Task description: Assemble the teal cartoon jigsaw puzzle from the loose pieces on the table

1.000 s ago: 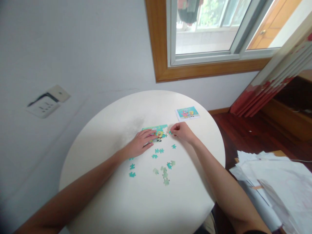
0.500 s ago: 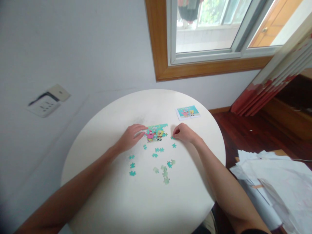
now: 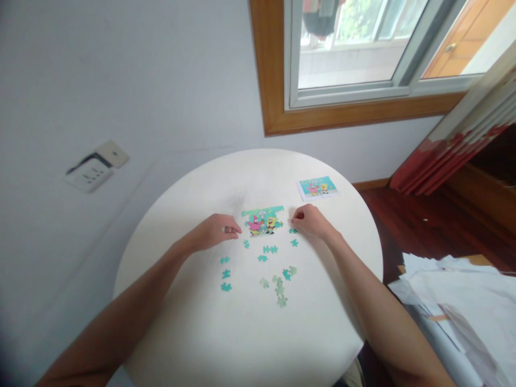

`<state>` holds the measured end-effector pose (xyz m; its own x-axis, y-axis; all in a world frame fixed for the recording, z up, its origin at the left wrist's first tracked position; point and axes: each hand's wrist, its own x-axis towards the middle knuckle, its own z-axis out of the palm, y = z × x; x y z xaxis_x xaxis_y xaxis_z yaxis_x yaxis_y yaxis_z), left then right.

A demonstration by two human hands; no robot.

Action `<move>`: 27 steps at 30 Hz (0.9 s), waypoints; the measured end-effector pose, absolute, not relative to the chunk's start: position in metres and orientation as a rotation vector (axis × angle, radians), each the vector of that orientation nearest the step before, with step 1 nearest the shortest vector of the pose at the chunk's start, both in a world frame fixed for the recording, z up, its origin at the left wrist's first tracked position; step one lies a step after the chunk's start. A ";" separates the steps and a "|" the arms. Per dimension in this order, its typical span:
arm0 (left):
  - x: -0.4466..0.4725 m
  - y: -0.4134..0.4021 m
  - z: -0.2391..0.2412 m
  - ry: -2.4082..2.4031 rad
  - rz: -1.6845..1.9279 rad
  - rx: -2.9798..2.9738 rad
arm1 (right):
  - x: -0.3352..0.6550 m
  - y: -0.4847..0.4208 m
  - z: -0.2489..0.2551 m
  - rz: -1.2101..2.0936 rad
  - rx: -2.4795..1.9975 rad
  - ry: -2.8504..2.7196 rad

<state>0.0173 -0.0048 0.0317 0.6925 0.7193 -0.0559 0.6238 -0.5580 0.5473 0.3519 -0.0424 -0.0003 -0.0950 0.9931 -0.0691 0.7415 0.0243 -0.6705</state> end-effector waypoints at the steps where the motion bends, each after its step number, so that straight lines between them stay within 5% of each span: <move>1: 0.020 -0.007 0.030 0.969 0.202 2.386 | 0.352 -0.042 -0.002 0.785 -1.760 -1.880; 17: 0.009 -0.022 0.047 0.903 -0.376 2.465 | 0.347 -0.041 -0.006 0.794 -1.719 -1.849; 27: 0.022 -0.025 0.044 0.781 -0.326 2.476 | 0.346 -0.041 -0.006 0.809 -1.727 -1.836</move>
